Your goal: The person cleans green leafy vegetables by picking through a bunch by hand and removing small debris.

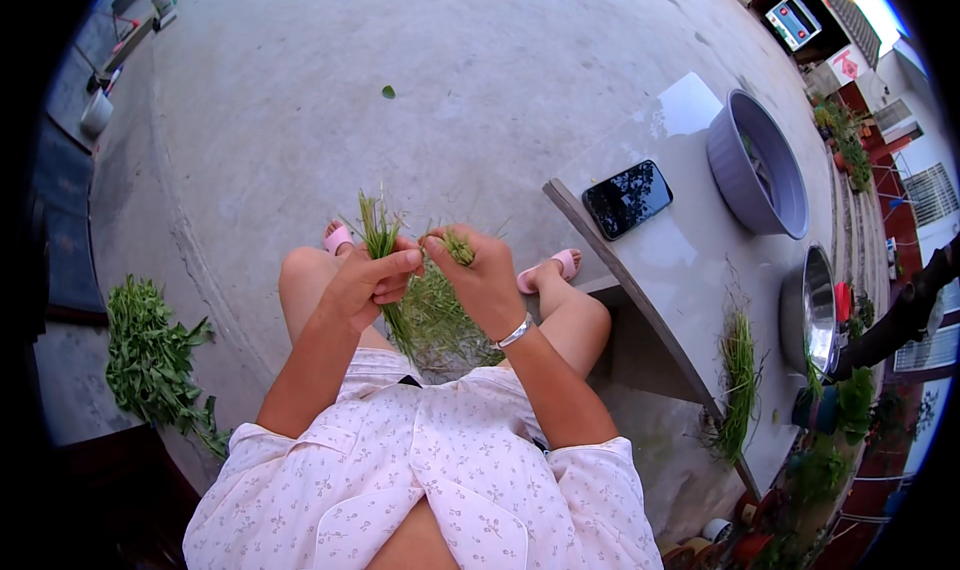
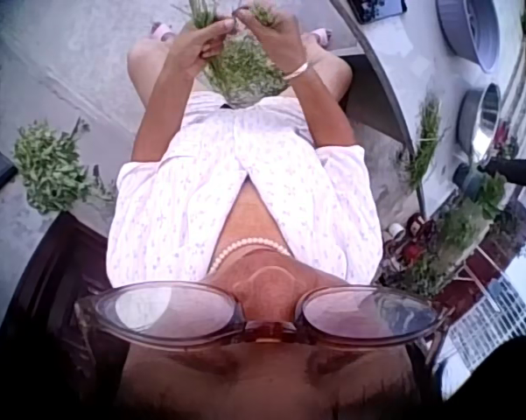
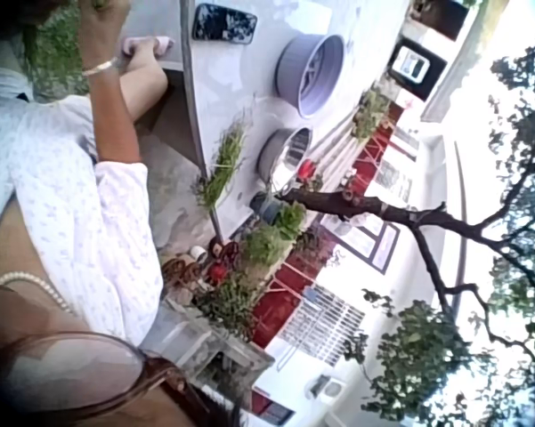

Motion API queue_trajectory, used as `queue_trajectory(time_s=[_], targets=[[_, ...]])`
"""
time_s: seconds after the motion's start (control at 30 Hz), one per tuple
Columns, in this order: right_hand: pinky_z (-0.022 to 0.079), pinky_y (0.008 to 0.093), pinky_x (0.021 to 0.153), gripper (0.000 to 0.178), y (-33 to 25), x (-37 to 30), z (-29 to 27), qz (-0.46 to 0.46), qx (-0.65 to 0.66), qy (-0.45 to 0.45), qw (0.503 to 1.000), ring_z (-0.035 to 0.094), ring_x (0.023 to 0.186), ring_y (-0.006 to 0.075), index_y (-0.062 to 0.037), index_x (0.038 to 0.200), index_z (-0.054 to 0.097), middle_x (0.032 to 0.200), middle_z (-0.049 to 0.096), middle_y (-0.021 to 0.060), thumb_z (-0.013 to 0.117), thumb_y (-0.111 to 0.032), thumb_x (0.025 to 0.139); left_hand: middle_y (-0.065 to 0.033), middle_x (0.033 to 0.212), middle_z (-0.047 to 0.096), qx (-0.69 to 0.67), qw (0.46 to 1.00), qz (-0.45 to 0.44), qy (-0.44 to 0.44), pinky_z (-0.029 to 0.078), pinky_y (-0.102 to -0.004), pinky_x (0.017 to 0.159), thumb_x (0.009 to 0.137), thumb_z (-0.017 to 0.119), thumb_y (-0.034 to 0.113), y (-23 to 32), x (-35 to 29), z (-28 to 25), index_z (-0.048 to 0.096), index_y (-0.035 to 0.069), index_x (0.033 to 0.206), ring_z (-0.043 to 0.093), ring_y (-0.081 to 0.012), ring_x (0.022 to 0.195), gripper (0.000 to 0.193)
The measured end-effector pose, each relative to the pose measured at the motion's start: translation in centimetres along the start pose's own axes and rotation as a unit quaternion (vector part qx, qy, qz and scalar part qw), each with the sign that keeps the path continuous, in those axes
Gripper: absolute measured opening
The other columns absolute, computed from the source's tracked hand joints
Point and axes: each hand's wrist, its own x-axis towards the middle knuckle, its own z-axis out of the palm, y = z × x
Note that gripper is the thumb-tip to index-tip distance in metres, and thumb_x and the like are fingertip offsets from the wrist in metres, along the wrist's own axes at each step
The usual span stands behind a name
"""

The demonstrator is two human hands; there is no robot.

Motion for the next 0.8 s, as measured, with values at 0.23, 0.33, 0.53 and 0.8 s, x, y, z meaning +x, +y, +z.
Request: queue_trajectory(time_s=[0.23,0.33,0.53,0.8], targets=[[0.042,0.0241,0.057,0.018,-0.4,0.2,-0.7,0.046,-0.025,0.03,0.998,0.05,0.065,0.0057,0.0003,0.095,0.066,0.072,0.062,0.0022,0.065,-0.016,0.089,-0.0022,0.075,0.062,-0.018,1.0,-0.013,0.011,0.026,-0.0175,0.041,0.081,0.073,0.014,0.1,0.0,0.2,0.063,0.006,0.087,0.036,-0.0001,0.045,0.014],[0.041,0.0248,0.055,0.018,-0.5,0.2,-0.7,0.048,-0.002,0.038,0.998,0.048,0.061,0.0059,0.0004,0.092,0.066,0.067,0.059,0.0001,0.065,-0.017,0.088,-0.002,0.074,0.062,-0.015,1.0,-0.011,0.011,0.027,-0.0175,0.041,0.081,0.073,0.013,0.1,0.0,0.2,0.063,0.006,0.087,0.036,-0.0002,0.045,0.014],[0.04,0.0249,0.053,0.019,0.1,0.0,0.1,-0.013,-0.046,0.027,0.998,0.047,0.059,0.0056,0.0001,0.089,0.067,0.063,0.057,-0.0003,0.066,-0.019,0.088,-0.0023,0.073,0.062,-0.006,1.0,-0.004,0.015,0.027,-0.0174,0.041,0.081,0.073,0.013,0.0,0.1,0.2,0.062,0.006,0.087,0.036,-0.0003,0.045,0.015],[0.03,0.0215,0.046,0.021,-0.9,0.8,-1.4,0.005,-0.052,0.099,0.994,0.038,0.051,0.0018,-0.0015,0.084,0.067,0.055,0.047,-0.0055,0.062,-0.021,0.092,-0.0041,0.074,0.061,-0.017,1.0,-0.018,0.011,0.027,-0.0173,0.039,0.082,0.069,0.009,0.4,-0.4,0.2,0.059,0.004,0.087,0.034,-0.0005,0.043,0.011]])
